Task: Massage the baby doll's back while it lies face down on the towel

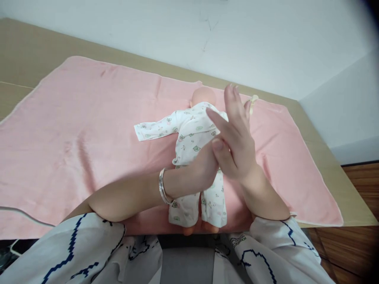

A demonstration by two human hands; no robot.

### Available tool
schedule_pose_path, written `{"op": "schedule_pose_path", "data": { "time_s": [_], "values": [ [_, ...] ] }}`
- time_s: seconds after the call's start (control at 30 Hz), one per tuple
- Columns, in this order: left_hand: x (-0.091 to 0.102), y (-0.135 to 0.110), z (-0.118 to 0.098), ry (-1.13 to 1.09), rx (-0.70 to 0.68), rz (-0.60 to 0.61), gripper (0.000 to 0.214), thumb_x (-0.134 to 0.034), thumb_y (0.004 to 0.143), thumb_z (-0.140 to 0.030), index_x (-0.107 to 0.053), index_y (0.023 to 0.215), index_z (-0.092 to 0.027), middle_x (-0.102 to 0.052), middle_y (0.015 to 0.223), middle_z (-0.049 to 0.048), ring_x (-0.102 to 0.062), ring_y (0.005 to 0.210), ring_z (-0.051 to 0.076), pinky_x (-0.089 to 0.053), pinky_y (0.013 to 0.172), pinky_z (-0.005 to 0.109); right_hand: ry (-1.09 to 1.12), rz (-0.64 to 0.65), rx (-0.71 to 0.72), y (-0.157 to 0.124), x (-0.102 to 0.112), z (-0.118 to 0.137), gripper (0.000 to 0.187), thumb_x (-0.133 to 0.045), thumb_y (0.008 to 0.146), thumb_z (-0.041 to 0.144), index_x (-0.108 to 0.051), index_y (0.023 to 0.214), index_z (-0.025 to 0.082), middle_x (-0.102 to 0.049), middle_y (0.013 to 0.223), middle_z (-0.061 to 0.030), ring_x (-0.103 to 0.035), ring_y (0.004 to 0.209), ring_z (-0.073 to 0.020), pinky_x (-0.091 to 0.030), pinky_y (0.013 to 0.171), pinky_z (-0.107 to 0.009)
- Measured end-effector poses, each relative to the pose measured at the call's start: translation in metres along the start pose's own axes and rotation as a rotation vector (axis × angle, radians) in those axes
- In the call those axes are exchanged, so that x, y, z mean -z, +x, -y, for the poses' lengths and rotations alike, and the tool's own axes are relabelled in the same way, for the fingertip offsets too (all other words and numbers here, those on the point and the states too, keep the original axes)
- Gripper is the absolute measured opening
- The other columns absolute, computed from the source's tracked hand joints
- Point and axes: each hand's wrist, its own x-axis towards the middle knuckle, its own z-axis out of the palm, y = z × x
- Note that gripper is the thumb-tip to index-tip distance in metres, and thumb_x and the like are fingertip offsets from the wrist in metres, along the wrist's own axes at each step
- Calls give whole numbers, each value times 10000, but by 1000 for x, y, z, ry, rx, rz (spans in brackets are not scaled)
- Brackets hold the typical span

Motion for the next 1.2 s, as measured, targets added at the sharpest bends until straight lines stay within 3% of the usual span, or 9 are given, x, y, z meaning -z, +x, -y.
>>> {"op": "schedule_pose_path", "data": {
  "time_s": [0.1,0.23,0.33,0.57,0.7,0.83,0.93,1.07,1.2],
  "values": [
    [15,37,-2,-189,-93,83,257,-391,964,-207,-580,790,-217,-704,964,35,-668,1088,220,-575,990,390,44,-14,-77,10,-12,-12,527,-208,1041,380,-321,1545,277,-174,1700,-33,-91,1586,-275,-118,1269,-627],
    [51,91,15,104,-241,-323,159,-496,929,-197,-652,959,-208,-696,1131,43,-633,1147,198,-499,1062,359,117,122,-132,18,-35,-20,530,-315,1013,318,-350,1529,202,-288,1662,-91,-229,1560,-248,-119,1281,-592],
    [66,112,29,180,-187,-375,161,-501,896,-155,-645,957,-194,-704,1096,61,-644,1129,213,-491,1053,375,173,292,-153,21,-57,-22,527,-356,965,232,-453,1477,154,-415,1598,-118,-339,1516,-265,-151,1280,-580],
    [73,110,42,455,-350,-301,182,-482,947,-244,-653,1004,-218,-712,1109,57,-638,1104,235,-472,1012,379,223,315,-38,26,-89,-46,469,-392,967,235,-564,1401,281,-480,1563,9,-277,1541,-229,-79,1286,-576],
    [83,118,57,603,-396,-301,223,-433,978,-263,-648,1023,-222,-704,1108,58,-618,1102,243,-436,1034,387,240,287,-206,29,-96,-74,547,-342,1017,434,-421,1518,228,-315,1653,-58,-224,1560,-263,-162,1266,-575],
    [86,123,66,685,-427,-310,218,-434,987,-249,-642,1046,-219,-699,1154,81,-600,1149,243,-411,1064,385,127,301,-408,21,-92,-63,678,-323,1013,477,-328,1551,65,-308,1631,-213,-244,1544,-357,-215,1241,-600],
    [85,122,67,663,-440,-314,236,-417,1013,-283,-646,1023,-231,-702,1100,59,-605,1095,231,-425,1035,379,44,358,-311,16,-81,-39,605,-331,1002,327,-365,1528,30,-327,1618,-230,-258,1537,-369,-204,1252,-584],
    [85,121,66,666,-467,-312,259,-396,1029,-317,-641,1019,-234,-693,1059,52,-594,1045,220,-426,1007,388,139,441,-128,23,-77,-43,558,-310,997,259,-389,1537,145,-313,1651,-115,-193,1566,-302,-174,1272,-556],
    [85,121,65,670,-458,-302,226,-415,1007,-283,-635,987,-235,-698,1067,72,-605,1070,238,-420,1014,387,182,384,-294,29,-86,-66,649,-318,1020,481,-328,1562,126,-247,1666,-157,-180,1566,-332,-192,1255,-586]
  ]
}}
